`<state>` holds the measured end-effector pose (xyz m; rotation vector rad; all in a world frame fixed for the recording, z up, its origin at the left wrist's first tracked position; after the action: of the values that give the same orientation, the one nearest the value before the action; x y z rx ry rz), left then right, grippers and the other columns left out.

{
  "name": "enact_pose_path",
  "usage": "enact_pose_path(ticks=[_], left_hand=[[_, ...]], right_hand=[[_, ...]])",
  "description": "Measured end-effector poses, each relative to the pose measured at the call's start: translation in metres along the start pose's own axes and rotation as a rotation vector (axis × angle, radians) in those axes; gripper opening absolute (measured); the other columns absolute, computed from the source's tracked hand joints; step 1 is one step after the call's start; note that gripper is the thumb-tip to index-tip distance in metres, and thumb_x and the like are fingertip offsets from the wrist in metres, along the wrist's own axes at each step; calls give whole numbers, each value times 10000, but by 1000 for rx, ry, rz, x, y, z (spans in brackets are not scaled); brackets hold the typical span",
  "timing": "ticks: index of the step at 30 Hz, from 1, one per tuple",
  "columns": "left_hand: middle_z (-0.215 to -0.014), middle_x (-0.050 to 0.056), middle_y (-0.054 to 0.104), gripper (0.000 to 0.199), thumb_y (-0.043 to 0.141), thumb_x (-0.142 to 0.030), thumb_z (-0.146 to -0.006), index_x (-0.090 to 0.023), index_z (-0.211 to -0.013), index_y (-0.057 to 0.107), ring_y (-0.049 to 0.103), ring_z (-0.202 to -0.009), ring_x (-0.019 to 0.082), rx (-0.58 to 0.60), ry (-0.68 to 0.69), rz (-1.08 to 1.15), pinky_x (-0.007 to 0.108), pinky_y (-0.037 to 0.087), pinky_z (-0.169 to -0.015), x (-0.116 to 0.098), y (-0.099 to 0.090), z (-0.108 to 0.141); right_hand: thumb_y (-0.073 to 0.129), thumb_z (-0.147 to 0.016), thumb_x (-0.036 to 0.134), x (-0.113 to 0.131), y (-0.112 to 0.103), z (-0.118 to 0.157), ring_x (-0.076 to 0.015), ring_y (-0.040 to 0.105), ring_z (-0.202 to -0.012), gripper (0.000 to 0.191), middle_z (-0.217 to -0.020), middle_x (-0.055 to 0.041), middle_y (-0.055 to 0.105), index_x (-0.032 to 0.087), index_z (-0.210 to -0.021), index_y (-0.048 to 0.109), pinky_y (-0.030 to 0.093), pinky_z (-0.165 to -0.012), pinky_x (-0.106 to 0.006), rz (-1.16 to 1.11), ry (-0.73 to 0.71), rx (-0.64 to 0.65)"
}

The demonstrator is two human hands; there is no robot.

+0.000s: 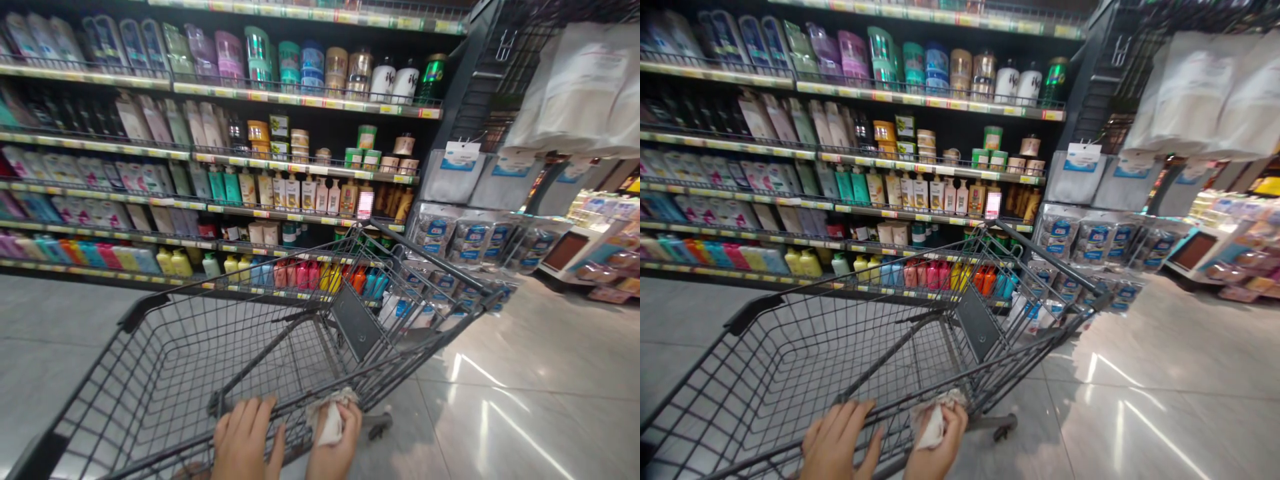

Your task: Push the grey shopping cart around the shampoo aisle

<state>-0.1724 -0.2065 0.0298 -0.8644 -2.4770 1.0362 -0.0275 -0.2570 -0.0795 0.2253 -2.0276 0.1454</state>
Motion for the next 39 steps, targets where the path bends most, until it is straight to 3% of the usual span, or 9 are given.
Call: enact_pose_path(ticks=[6, 13, 20, 32, 39], left_hand=[[-817, 36, 617, 171, 476, -210, -832, -170, -978, 555, 548, -798, 204, -6, -30, 17, 337, 353, -775, 0, -1, -5], [-815, 49, 613, 175, 435, -188, -850, -164, -958, 571, 540, -823, 221, -19, -106, 38, 364, 360, -793, 1, 0, -7], [-866, 44, 614, 178, 491, -161, -834, -167, -995, 569, 538, -864, 206, 48, -107, 45, 345, 355, -818, 0, 6, -5], [-842, 22, 607, 200, 474, -108, -813, -204, -951, 583, 520, -833, 194, 19, -190, 74, 338, 346, -814, -3, 7, -6], [-811, 22, 602, 225, 446, -68, -794, -212, -882, 596, 503, -804, 193, -74, -278, 82, 338, 335, -802, -7, 16, -2]], right_hand=[[521, -865, 323, -37, 7, 35, -204, 579, -918, 164, -956, -93, 581, 183, -835, 600, 434, -796, -307, 34, 10, 101], [547, -836, 350, -46, 8, 28, -211, 602, -831, 180, -841, -79, 593, 194, -771, 610, 456, -758, -316, 70, -90, 237], [517, -850, 328, -34, 3, 22, -221, 579, -909, 167, -916, -91, 574, 201, -769, 590, 430, -829, -328, 69, 33, 220], [633, -731, 352, -45, -2, 19, -220, 581, -751, 159, -760, -53, 604, 196, -719, 607, 446, -726, -325, 112, 155, 194], [679, -659, 428, -67, 3, 40, -203, 622, -636, 266, -667, -42, 689, 167, -697, 646, 477, -626, -300, -22, 411, 322]])
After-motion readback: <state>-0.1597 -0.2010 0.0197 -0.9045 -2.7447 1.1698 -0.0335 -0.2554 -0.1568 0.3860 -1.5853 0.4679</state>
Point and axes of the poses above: each hand's wrist, its own z-axis away from the middle knuckle, its own y-axis out of the palm, x = y × z, the point moved 6 cm from there along -z, towards the middle knuckle
